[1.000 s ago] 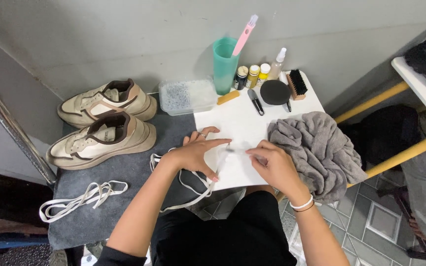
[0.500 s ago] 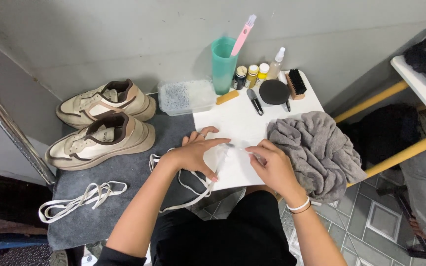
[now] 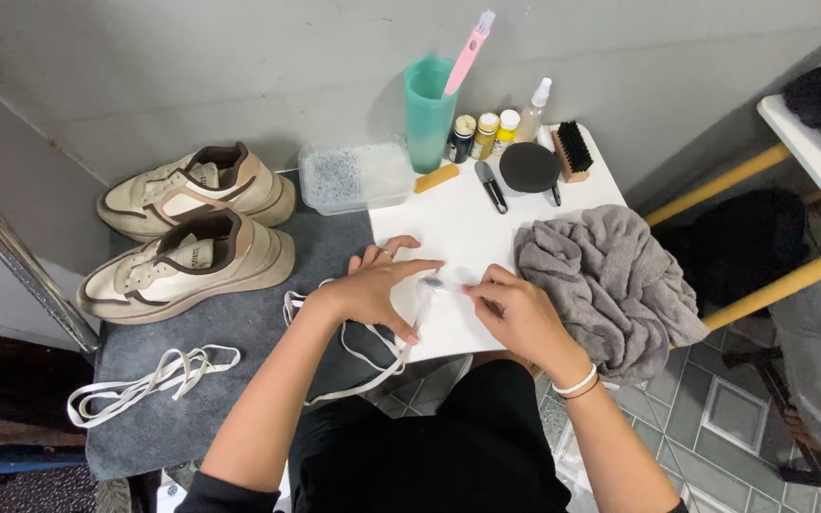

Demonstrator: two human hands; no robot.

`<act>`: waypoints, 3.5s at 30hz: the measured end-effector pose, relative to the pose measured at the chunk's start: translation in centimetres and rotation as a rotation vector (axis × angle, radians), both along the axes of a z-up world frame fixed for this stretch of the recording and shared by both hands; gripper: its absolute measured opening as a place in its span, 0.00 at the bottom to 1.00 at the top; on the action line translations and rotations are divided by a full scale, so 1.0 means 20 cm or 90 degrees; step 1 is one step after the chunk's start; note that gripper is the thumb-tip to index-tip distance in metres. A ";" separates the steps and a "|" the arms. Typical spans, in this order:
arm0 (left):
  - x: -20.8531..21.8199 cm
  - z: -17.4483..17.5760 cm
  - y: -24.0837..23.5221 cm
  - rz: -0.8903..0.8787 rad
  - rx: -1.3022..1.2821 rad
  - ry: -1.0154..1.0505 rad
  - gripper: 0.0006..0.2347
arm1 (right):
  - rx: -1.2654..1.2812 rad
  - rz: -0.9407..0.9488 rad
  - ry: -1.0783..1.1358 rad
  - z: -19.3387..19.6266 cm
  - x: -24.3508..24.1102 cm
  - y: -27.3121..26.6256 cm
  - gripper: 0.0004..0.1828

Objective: The person uses a small brush to scrub a white shoelace that is laid out on a white sheet of paper. The person holds the lace steady with one hand while scrubbing it with the brush in the other hand.

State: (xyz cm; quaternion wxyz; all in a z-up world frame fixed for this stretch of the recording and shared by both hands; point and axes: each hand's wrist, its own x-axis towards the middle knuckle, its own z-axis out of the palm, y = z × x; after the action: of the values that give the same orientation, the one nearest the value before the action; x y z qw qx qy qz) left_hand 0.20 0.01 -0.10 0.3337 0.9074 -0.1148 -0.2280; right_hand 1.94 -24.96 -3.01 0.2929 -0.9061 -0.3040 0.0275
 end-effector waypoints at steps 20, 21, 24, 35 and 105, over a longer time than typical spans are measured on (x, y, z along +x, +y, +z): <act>0.00 -0.02 0.00 0.006 -0.008 -0.010 0.48 | 0.122 0.140 0.197 0.05 0.00 -0.02 0.09; 0.00 -0.02 0.00 0.005 -0.010 -0.011 0.48 | 0.144 0.146 0.206 0.04 0.01 -0.02 0.09; 0.00 0.00 0.00 0.001 -0.007 -0.003 0.49 | 0.188 0.084 0.212 -0.02 0.05 -0.04 0.10; 0.00 -0.03 0.01 0.003 -0.010 -0.005 0.49 | 0.163 0.023 0.116 0.03 0.04 -0.03 0.11; 0.01 0.01 0.00 -0.002 0.017 0.018 0.50 | -0.007 -0.018 -0.135 -0.02 -0.05 -0.02 0.11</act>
State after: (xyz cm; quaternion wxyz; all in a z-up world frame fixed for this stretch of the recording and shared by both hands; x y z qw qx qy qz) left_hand 0.30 -0.08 0.09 0.3231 0.9082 -0.1082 -0.2431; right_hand 1.02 -25.38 -3.48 0.2546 -0.9096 -0.3205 -0.0713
